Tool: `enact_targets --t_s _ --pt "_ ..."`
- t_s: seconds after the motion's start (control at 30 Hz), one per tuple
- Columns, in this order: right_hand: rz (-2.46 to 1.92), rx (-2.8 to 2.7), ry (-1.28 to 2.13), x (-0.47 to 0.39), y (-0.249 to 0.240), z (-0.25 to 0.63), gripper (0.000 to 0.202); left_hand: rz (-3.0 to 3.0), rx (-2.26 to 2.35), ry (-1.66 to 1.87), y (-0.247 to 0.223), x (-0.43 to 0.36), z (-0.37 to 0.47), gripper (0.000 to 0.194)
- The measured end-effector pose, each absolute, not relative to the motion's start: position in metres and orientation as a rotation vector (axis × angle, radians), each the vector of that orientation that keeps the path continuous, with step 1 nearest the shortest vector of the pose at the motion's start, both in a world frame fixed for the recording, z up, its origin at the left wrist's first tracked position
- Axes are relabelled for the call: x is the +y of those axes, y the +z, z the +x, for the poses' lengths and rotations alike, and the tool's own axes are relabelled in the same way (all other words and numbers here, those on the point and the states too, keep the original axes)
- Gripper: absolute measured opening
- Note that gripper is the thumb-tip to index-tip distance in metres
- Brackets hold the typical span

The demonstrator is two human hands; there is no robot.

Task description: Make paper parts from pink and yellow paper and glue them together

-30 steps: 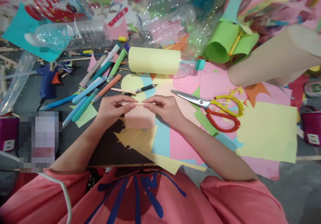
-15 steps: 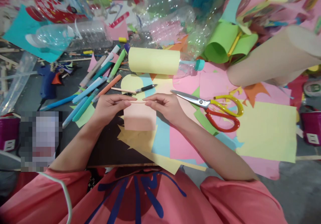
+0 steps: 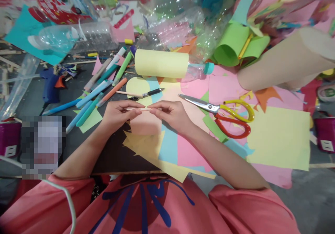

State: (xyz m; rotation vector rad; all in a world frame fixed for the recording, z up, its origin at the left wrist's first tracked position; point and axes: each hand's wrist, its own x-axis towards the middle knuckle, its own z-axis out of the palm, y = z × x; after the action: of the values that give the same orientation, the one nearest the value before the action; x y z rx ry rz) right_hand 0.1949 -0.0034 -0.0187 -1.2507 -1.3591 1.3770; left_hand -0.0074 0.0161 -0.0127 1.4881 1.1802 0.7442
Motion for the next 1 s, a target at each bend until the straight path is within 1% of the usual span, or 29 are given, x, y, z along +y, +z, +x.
enact_targets --t_s 0.3,0.6,0.77,0.9,1.0 --pt "-1.227 -1.315 1.376 -0.0014 -0.0186 0.1953 0.016 1.472 1.192 0.852 -0.0149 0.0164 -0.0073 0.021" --pt "-1.211 -1.331 1.358 -0.0007 -0.0228 0.1961 0.02 1.44 1.215 0.833 -0.0161 0.0169 -0.0078 0.026" --pt "-1.192 -1.322 1.348 0.0 -0.0233 0.1955 0.016 1.436 1.195 0.835 -0.017 0.0168 -0.0069 0.025" --pt "-1.175 -1.327 1.357 0.0007 -0.0246 0.1953 0.012 1.472 1.175 0.852 -0.0174 0.0142 -0.005 0.019" --pt "-1.182 -1.314 1.384 0.0001 -0.026 0.1949 0.017 1.526 1.181 0.856 -0.018 0.0113 -0.0041 0.02"
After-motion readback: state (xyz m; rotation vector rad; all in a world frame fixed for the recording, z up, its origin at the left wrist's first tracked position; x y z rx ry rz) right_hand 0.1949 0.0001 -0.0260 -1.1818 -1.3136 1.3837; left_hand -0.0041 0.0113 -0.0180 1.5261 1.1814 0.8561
